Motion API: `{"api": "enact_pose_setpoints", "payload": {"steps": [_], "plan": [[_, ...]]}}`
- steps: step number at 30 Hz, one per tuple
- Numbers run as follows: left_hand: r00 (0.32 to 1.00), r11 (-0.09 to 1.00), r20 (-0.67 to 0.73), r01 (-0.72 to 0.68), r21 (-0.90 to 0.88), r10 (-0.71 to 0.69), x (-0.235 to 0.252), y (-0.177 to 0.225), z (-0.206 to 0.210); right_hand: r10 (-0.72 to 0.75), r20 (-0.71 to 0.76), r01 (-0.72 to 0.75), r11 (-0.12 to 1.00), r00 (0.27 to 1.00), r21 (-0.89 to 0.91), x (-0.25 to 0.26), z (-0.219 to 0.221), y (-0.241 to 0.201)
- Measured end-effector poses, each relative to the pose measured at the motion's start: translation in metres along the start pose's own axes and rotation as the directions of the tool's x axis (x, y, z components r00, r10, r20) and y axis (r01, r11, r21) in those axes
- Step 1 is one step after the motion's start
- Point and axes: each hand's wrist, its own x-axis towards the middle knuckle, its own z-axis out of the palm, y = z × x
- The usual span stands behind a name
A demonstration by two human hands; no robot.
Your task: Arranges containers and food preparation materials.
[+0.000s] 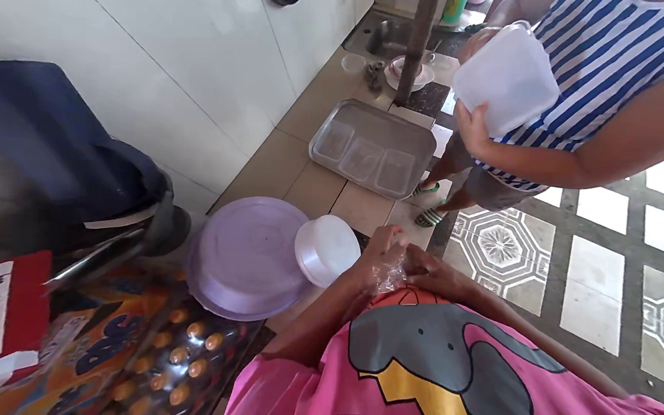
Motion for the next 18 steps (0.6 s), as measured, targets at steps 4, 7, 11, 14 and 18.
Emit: {"api": "enact_pose_setpoints", "payload": {"steps": [4,7,11,14,18], "plan": [[0.989,0.968,0.013,0.140,0.210,-0.145,0.044,-0.002,-0.031,-0.010,0.003,0.011,0.993,1.000,-0.120,-0.001,-0.007,0.001],[0.960,0.876,-0.094,0.280,0.392,-0.264,0.093,-0.027,-0.064,0.079,-0.112,-0.096,0.983,0.991,-0.154,-0.006,-0.013,0.002],[0.907,0.754,-0.288,0.417,0.508,-0.307,0.156,-0.072,-0.111,0.171,-0.325,-0.236,0.956,0.930,-0.172,-0.020,-0.027,0.018],[0.850,0.687,-0.420,0.511,0.516,-0.317,0.189,-0.089,-0.137,0.250,-0.435,-0.344,0.927,0.865,-0.151,-0.040,-0.039,0.039],[0.809,0.591,-0.500,0.576,0.564,-0.311,0.227,-0.111,-0.157,0.402,-0.509,-0.490,0.870,0.761,-0.047,-0.062,-0.039,0.057]]}}
